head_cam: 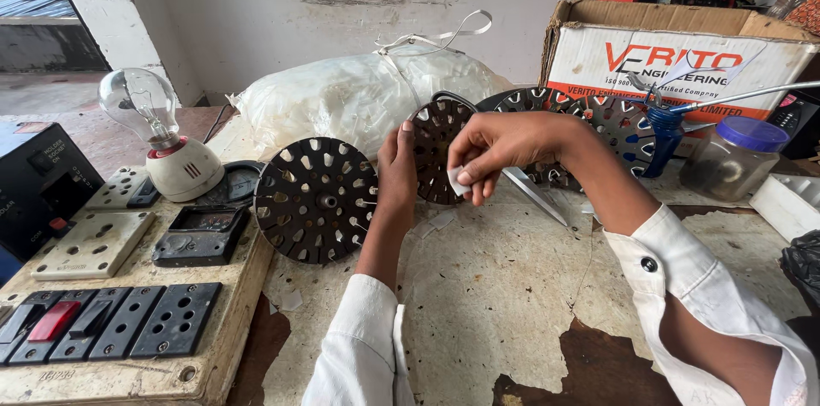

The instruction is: The person fits small brass fittings into the center hubs of slotted circular metal discs at a workbench, pressing each fitting into place by hand and setting completed discs in a row. The person also picks up scissors to trim a small piece of material before resuming fitting the discs.

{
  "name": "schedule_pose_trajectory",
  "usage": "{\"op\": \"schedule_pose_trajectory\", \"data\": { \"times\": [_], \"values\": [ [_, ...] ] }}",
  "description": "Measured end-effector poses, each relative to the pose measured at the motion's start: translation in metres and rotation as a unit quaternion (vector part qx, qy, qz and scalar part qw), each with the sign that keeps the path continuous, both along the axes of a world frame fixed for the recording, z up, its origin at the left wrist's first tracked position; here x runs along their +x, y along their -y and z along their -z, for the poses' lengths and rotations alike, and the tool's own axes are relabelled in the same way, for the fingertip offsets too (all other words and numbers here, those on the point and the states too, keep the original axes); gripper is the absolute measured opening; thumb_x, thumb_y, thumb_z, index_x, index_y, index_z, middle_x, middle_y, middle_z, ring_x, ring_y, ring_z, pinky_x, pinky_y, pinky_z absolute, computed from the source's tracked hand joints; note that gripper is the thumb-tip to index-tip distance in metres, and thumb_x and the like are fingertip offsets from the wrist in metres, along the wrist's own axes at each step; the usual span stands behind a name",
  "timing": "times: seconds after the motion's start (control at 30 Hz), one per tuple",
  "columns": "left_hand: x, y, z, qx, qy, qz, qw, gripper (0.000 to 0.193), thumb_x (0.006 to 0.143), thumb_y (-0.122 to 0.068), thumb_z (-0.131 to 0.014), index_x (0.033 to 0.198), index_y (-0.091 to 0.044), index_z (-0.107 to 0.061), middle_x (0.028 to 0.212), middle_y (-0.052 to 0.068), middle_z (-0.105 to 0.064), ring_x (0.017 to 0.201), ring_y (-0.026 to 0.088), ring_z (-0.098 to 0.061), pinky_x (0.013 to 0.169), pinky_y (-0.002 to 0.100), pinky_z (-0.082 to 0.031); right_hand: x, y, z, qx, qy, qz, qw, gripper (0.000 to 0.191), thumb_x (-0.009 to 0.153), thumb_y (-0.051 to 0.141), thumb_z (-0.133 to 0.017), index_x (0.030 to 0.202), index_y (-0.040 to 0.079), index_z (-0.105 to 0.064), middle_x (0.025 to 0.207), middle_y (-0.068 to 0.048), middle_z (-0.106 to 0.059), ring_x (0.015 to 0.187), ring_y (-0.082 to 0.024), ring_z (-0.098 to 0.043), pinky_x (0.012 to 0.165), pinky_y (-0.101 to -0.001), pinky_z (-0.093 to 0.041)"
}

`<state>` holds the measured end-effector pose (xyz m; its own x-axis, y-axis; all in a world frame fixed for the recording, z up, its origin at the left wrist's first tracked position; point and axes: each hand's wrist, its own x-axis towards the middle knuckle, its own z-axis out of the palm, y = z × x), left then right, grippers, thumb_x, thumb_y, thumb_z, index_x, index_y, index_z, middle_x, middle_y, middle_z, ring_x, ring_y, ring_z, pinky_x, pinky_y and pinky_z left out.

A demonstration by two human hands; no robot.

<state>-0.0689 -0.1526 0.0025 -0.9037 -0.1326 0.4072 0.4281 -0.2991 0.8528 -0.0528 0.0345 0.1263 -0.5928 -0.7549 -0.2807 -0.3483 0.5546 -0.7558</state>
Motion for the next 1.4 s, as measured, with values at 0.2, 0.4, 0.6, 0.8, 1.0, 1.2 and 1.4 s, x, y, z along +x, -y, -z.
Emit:
{"op": "schedule_pose_trajectory", "data": {
  "times": [0.2,0.4,0.6,0.8,1.0,1.2,1.4],
  "values": [
    [0.009,0.000,-0.008,0.044,0.028,0.017,0.998,0.043,0.107,-0.037,-0.046,0.136,-0.005,-0.046,0.115,0.011,-0.066,0.101,0.015,-0.065,0.087,0.030,-0.054,0.005,0.016,-0.005,-0.142,-0.055,0.071,0.986,0.026,0.094,0.014,-0.065,0.113,0.001,-0.052,0.085,-0.014,-0.073,0.071,-0.021,-0.075,0.061,-0.0301,-0.060],
    [0.011,-0.001,-0.007,0.096,-0.052,-0.023,0.994,0.036,0.107,-0.029,-0.048,0.140,-0.016,-0.040,0.132,0.000,-0.060,0.122,0.010,-0.055,0.104,0.030,-0.043,-0.011,0.030,0.011,-0.264,-0.125,0.146,0.945,0.019,0.096,0.006,-0.067,0.108,-0.004,-0.056,0.084,-0.016,-0.073,0.078,-0.023,-0.077,0.066,-0.0323,-0.064],
    [0.012,0.000,-0.007,0.054,-0.113,0.007,0.992,0.029,0.110,-0.030,-0.055,0.124,-0.007,-0.065,0.126,0.010,-0.064,0.121,0.020,-0.056,0.108,0.037,-0.042,-0.012,0.033,0.014,-0.310,-0.169,0.161,0.922,0.016,0.097,0.004,-0.063,0.111,-0.001,-0.057,0.087,-0.014,-0.073,0.082,-0.022,-0.078,0.070,-0.0307,-0.065],
    [0.021,0.005,-0.016,0.137,0.019,0.052,0.989,0.038,0.101,-0.042,-0.053,0.124,-0.015,-0.066,0.124,-0.002,-0.066,0.115,0.011,-0.058,0.099,0.031,-0.046,-0.013,0.040,0.020,-0.328,-0.197,0.138,0.914,0.015,0.098,0.001,-0.061,0.111,0.000,-0.055,0.092,-0.010,-0.069,0.085,-0.019,-0.078,0.071,-0.0305,-0.065],
    [0.021,0.002,-0.017,0.142,-0.052,0.095,0.984,0.023,0.103,-0.029,-0.065,0.118,-0.012,-0.067,0.109,0.003,-0.066,0.099,0.010,-0.060,0.088,0.031,-0.052,-0.003,0.045,0.017,-0.292,-0.246,0.121,0.916,0.021,0.097,0.001,-0.064,0.117,0.001,-0.055,0.097,-0.010,-0.072,0.089,-0.016,-0.075,0.076,-0.0305,-0.065],
    [0.023,0.002,-0.020,0.193,0.008,0.111,0.975,0.012,0.099,-0.026,-0.062,0.095,-0.015,-0.057,0.096,0.000,-0.064,0.087,0.011,-0.061,0.073,0.030,-0.054,0.018,0.049,0.012,-0.152,-0.531,0.050,0.832,0.051,0.081,-0.002,-0.073,0.128,0.003,-0.056,0.105,-0.012,-0.072,0.097,-0.024,-0.074,0.083,-0.0366,-0.060],
    [0.021,0.002,-0.019,0.180,-0.008,0.097,0.979,0.010,0.101,-0.023,-0.061,0.098,-0.014,-0.058,0.096,-0.001,-0.060,0.087,0.009,-0.056,0.077,0.028,-0.049,0.026,0.051,0.012,-0.130,-0.600,0.033,0.789,0.040,0.083,-0.001,-0.074,0.122,0.001,-0.063,0.112,-0.015,-0.069,0.094,-0.027,-0.073,0.080,-0.0382,-0.059]
  ]
}}
